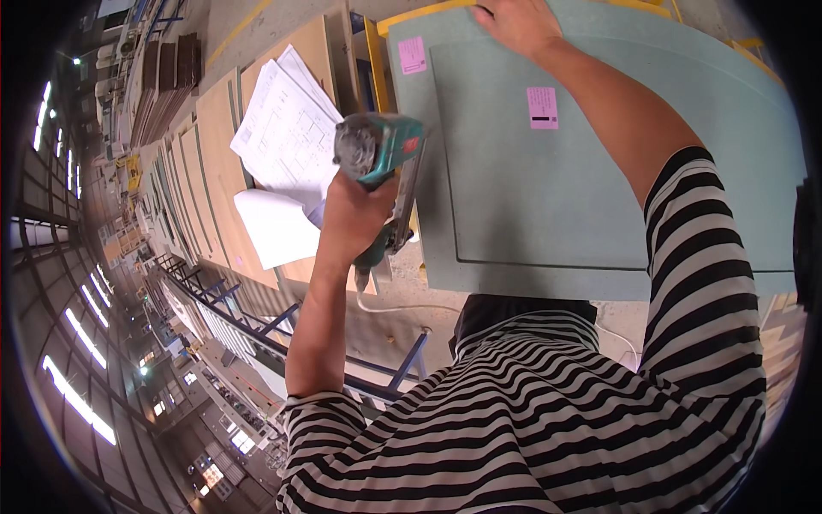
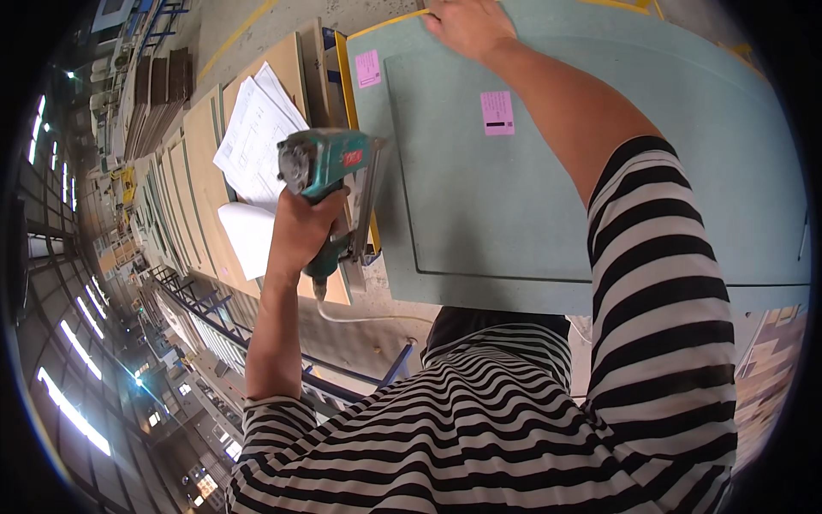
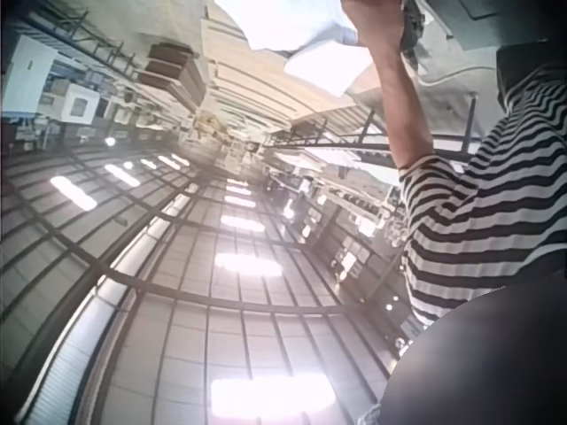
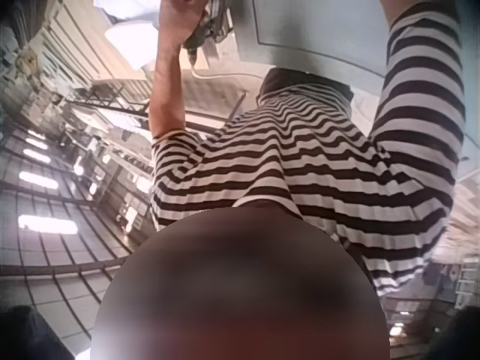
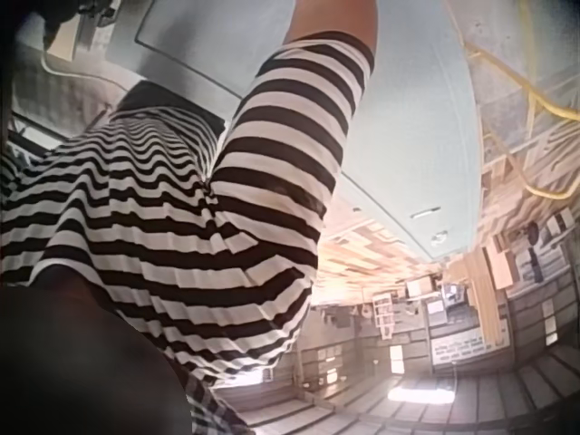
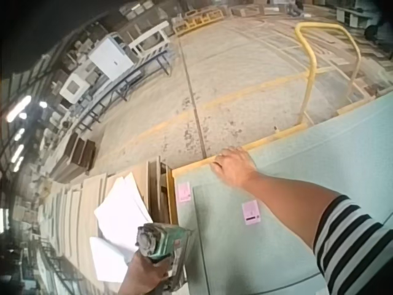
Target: Assembling a large panel or component using a pneumatic stapler.
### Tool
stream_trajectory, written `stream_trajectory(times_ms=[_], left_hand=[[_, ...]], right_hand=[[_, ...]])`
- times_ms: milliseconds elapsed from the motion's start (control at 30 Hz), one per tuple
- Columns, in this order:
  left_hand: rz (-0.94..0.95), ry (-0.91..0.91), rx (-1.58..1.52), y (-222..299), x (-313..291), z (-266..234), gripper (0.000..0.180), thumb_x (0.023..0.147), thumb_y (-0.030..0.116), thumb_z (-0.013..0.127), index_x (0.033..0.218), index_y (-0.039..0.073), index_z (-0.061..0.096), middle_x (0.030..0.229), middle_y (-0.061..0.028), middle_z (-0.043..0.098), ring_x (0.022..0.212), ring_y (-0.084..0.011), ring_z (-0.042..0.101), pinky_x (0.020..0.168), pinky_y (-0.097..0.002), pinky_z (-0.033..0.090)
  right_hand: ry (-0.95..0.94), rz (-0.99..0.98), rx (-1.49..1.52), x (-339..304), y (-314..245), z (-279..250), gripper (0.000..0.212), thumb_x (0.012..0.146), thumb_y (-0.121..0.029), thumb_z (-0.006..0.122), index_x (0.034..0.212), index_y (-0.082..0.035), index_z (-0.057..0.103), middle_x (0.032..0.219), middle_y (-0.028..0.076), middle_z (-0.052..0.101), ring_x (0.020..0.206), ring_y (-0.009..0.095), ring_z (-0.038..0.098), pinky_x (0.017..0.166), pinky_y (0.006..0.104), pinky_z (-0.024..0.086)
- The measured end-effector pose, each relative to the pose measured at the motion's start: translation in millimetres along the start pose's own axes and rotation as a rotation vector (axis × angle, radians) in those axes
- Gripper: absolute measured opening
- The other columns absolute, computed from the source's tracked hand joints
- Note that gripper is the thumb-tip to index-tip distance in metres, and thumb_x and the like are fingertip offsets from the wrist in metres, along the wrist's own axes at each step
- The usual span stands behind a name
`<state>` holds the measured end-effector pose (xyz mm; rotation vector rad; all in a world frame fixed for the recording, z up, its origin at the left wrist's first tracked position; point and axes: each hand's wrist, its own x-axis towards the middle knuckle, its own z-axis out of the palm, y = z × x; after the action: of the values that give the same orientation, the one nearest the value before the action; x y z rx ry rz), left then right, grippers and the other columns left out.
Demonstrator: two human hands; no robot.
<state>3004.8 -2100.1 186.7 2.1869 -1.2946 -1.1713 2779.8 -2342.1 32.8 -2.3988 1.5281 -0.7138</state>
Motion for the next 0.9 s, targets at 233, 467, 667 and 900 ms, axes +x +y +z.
stream_trajectory(times_ms=[233,467,667,900], left_hand=[[-0.107,0.072,-0.076,-2.1,-6.0,-7.0,0.015,0.088,0.011,0.065,0.081,-0.001,0.062,0.064,-0.0033,0.062,0.054,-0.0107,0.06,0.051,-0.0301,0.047],[-0.099,0.077,0.038,-0.8,-11.4,-1.9,0.014,0.089,0.01,0.065,0.083,-0.002,0.062,0.064,-0.0036,0.061,0.056,-0.0108,0.061,0.052,-0.0299,0.048],[-0.124,0.094,-0.095,-14.0,-51.6,10.9,0.013,0.091,0.011,0.066,0.093,-0.002,0.067,0.069,-0.0038,0.065,0.059,-0.0094,0.061,0.055,-0.0293,0.049],[-0.132,0.059,-0.122,-22.5,-58.9,18.8,0.013,0.091,0.012,0.066,0.09,-0.001,0.066,0.066,-0.003,0.062,0.059,-0.0102,0.059,0.055,-0.0302,0.049]], right_hand=[[-0.061,-0.007,-0.041,4.3,-12.2,-7.9,0.039,0.096,-0.036,0.055,0.101,-0.005,0.078,0.111,0.016,0.073,0.113,0.032,0.065,0.105,0.0454,0.047],[0.006,-0.021,0.0,0.3,-8.6,-6.6,0.039,0.095,-0.035,0.054,0.098,-0.004,0.078,0.108,0.016,0.074,0.111,0.033,0.066,0.103,0.046,0.047],[-0.018,-0.031,-0.006,3.8,-5.0,-3.3,0.039,0.095,-0.035,0.053,0.096,-0.005,0.078,0.107,0.017,0.074,0.109,0.033,0.066,0.101,0.0468,0.049],[-0.001,-0.02,0.005,3.7,-10.6,-1.9,0.038,0.094,-0.035,0.055,0.096,-0.005,0.078,0.106,0.017,0.074,0.109,0.034,0.066,0.101,0.0475,0.049]])
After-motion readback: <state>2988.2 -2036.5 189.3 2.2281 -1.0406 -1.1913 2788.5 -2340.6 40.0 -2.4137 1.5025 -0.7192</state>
